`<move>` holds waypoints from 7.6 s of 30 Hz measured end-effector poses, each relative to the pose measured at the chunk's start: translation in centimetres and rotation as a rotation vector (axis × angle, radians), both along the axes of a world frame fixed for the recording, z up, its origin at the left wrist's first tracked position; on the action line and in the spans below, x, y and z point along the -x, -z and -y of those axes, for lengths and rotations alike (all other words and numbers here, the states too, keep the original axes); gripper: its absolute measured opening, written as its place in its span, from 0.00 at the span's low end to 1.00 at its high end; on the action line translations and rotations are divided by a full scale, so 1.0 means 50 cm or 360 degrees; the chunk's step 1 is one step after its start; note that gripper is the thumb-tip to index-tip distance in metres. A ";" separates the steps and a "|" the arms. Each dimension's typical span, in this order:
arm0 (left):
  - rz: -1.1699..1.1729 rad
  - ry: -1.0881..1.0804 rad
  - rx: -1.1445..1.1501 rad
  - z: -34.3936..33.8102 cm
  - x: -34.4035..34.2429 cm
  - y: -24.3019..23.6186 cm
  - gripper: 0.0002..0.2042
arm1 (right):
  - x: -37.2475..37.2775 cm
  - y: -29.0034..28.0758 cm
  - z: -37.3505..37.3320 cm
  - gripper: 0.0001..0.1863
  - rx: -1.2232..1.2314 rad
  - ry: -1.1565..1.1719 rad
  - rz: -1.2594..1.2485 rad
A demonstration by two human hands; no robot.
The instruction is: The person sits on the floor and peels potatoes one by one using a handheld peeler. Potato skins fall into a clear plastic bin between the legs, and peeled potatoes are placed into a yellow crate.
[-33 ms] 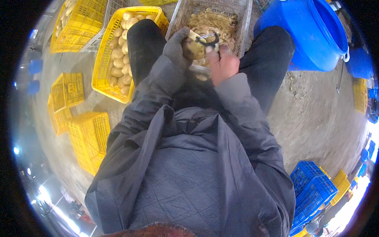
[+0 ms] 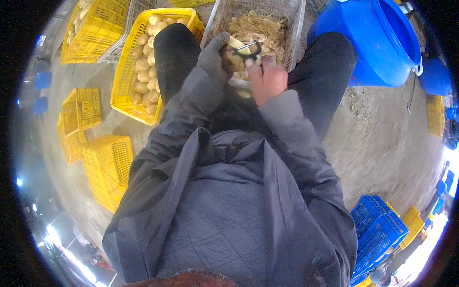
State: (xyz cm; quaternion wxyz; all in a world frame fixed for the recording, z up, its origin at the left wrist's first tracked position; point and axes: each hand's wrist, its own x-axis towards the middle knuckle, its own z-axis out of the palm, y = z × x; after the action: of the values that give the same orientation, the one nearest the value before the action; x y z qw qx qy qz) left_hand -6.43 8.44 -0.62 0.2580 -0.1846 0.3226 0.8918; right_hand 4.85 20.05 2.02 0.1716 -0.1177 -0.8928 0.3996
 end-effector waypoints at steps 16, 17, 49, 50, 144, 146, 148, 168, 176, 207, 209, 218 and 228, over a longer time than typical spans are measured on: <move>-0.0016 -0.0318 0.0101 0.032 0.041 -0.012 0.09 | -0.022 0.067 -0.003 0.23 -0.0190 -0.0114 0.0196; -0.0072 -0.0263 0.0054 0.042 0.054 0.010 0.12 | -0.019 0.066 -0.001 0.23 -0.0173 -0.0079 0.0192; -0.0061 -0.0080 0.0429 -0.006 0.181 0.012 0.08 | 0.141 0.056 -0.017 0.22 -0.0059 -0.0208 0.0083; 0.0046 -0.0081 0.0449 -0.008 0.177 0.029 0.08 | 0.133 0.068 -0.017 0.21 -0.0053 -0.0185 0.0142; -0.0631 -0.0156 0.0116 0.093 0.193 -0.049 0.21 | 0.115 0.093 0.058 0.18 -0.0231 -0.0504 -0.0117; -0.0354 -0.0241 -0.0215 0.105 0.212 -0.034 0.23 | 0.119 0.079 0.046 0.18 0.0163 -0.0352 0.0100; -0.0437 -0.0293 -0.0155 0.096 0.202 -0.045 0.23 | 0.139 0.023 0.040 0.18 0.0908 -0.0182 0.0327; -0.1291 -0.0145 0.1507 0.082 0.169 -0.049 0.18 | 0.141 0.047 0.106 0.22 0.1508 -0.0029 0.0395; -0.0761 -0.0232 0.0658 0.045 0.150 -0.042 0.26 | 0.187 0.040 0.097 0.25 0.1551 0.0027 0.0366; -0.1921 -0.0202 0.2272 0.036 0.095 -0.046 0.11 | 0.128 0.020 0.138 0.23 0.2191 0.0076 0.0314; -0.1384 -0.0267 0.1471 0.039 0.113 -0.040 0.11 | 0.116 0.049 0.156 0.23 0.2062 -0.0054 0.0306; -0.1505 -0.0636 0.1746 0.053 0.142 -0.006 0.12 | 0.102 0.011 0.128 0.22 0.2405 0.0053 0.0397; -0.0757 -0.0580 0.0512 0.033 0.120 -0.050 0.28 | 0.061 -0.017 0.152 0.22 0.2053 -0.0211 0.0468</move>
State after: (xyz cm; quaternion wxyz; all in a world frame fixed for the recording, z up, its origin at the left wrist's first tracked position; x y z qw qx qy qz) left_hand -12.42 6.80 1.90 -0.0206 -0.0643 0.4721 0.8790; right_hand 1.78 12.44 2.87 -0.0817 -0.1949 -0.4942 0.8433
